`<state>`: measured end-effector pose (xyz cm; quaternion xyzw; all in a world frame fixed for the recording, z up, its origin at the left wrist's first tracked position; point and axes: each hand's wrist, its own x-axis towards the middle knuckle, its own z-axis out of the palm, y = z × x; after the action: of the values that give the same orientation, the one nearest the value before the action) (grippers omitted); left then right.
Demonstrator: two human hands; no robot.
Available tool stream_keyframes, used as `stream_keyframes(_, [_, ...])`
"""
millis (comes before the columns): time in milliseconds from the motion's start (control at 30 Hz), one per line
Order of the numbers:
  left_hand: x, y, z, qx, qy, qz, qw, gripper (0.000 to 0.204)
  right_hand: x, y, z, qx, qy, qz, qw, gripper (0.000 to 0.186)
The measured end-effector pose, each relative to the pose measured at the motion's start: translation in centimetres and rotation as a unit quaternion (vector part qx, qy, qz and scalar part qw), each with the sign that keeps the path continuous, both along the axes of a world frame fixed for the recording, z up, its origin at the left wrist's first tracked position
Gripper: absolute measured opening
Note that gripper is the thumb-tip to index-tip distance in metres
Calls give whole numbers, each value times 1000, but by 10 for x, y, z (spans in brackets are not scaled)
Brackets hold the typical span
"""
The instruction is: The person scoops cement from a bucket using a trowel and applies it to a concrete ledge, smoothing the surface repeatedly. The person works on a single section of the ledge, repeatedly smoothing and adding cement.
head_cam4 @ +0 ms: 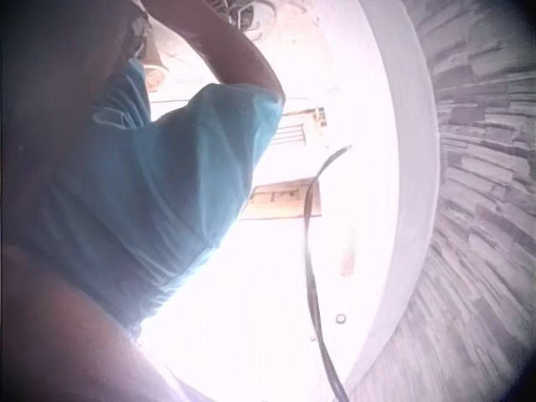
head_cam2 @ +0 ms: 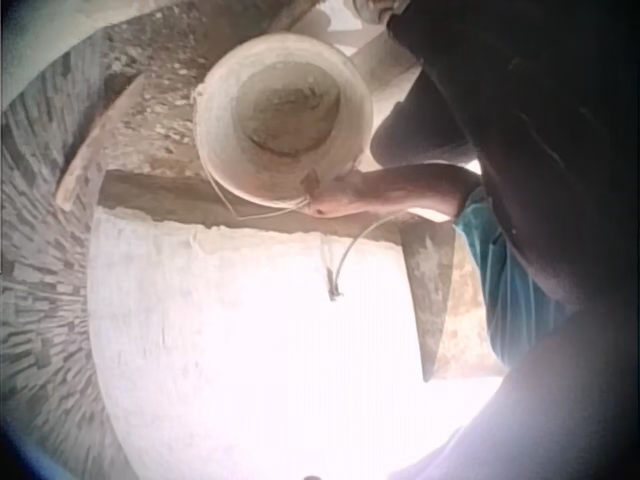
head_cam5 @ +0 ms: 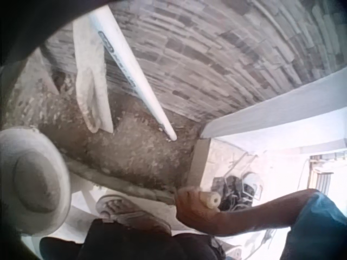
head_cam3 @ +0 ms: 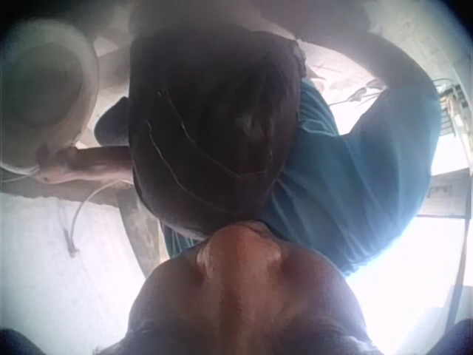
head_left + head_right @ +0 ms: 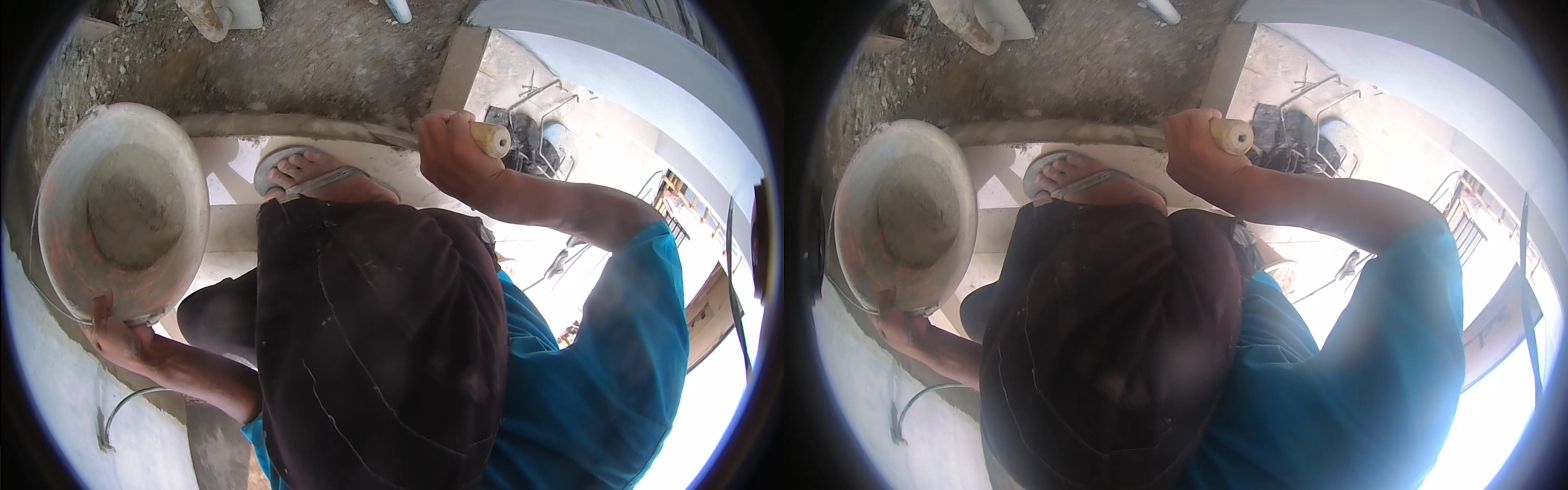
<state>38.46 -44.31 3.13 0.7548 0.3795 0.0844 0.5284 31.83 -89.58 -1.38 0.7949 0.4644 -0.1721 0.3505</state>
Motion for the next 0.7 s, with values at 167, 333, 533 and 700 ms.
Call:
stream_keyframes(167, [0, 10, -3, 1, 6, -20, 1000, 64, -8, 2, 29, -30, -7, -3, 1000, 28])
stream_keyframes(333, [-2, 18, -8, -4, 18, -12, 1000, 66, -1, -11, 43, 15, 10, -62, 998, 21])
stream_keyframes(533, [-8, 15, -3, -32, -4, 12, 999, 76, 38, -43, 24, 49, 87, -234, 967, 12])
stream_keyframes(700, [-7, 8, 3, -6, 13, 9, 1000, 76, 27, -48, -33, 64, 109, -251, 960, 12])
